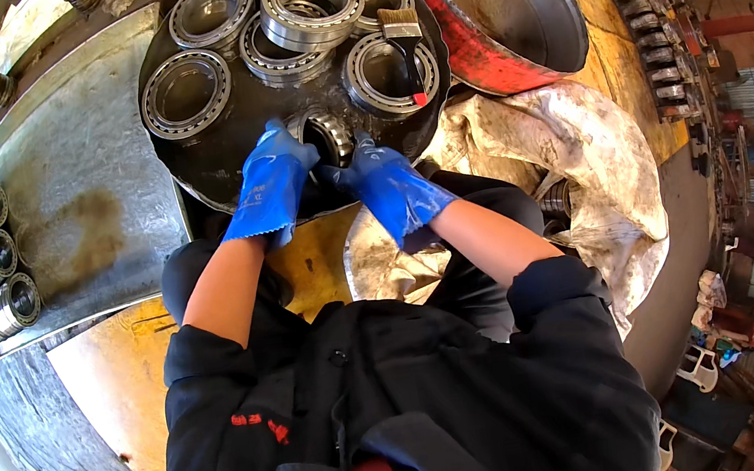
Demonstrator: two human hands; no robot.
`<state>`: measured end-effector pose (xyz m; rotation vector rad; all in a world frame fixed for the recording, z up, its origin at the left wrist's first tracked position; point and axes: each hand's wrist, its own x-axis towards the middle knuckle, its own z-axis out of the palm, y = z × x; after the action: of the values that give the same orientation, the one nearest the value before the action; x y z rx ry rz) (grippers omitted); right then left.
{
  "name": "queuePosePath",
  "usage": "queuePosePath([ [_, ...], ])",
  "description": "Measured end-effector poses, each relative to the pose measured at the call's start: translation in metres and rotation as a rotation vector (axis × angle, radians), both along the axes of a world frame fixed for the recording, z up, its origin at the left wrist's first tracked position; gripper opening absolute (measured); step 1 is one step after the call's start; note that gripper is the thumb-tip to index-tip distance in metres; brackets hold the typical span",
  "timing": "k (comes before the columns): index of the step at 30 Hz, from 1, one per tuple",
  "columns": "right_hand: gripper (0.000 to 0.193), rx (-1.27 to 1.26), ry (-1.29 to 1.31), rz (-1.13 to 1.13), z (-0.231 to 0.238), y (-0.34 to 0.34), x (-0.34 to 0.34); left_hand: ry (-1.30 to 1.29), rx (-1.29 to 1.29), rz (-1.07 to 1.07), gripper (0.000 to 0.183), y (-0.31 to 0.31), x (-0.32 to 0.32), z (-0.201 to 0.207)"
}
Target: The person puts on blue gloves, takes bearing parts from a basin of liquid, fits the bearing rings together by hand, and places the assembled bearing onto a metal tray.
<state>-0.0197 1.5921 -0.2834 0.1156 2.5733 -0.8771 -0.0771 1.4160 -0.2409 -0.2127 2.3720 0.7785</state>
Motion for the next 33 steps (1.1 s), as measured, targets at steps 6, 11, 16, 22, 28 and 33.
queuePosePath([
  [6,0.054,-0.28,-0.04,0.007,0.015,0.018,-0.071,0.004,0.02,-0.031,0.073,0.024,-0.001,0.01],
  [11,0.063,-0.323,-0.218,-0.066,0.012,-0.004,-0.056,0.002,0.02,0.001,0.077,0.007,0.0,0.007],
  [16,0.088,0.158,-0.199,-0.132,0.053,-0.023,0.005,-0.029,-0.001,0.011,0.077,-0.001,0.0,0.002],
  [22,0.048,-0.291,-0.159,0.03,0.061,0.005,-0.056,-0.025,0.037,-0.047,0.072,0.016,-0.002,0.016],
  [28,0.076,-0.05,-0.008,-0.248,0.006,0.007,-0.025,0.067,0.041,-0.005,0.069,0.02,-0.001,0.006],
  [33,0.07,-0.024,-0.114,-0.116,0.036,-0.004,-0.008,-0.03,0.027,0.011,0.075,0.002,-0.001,0.001],
])
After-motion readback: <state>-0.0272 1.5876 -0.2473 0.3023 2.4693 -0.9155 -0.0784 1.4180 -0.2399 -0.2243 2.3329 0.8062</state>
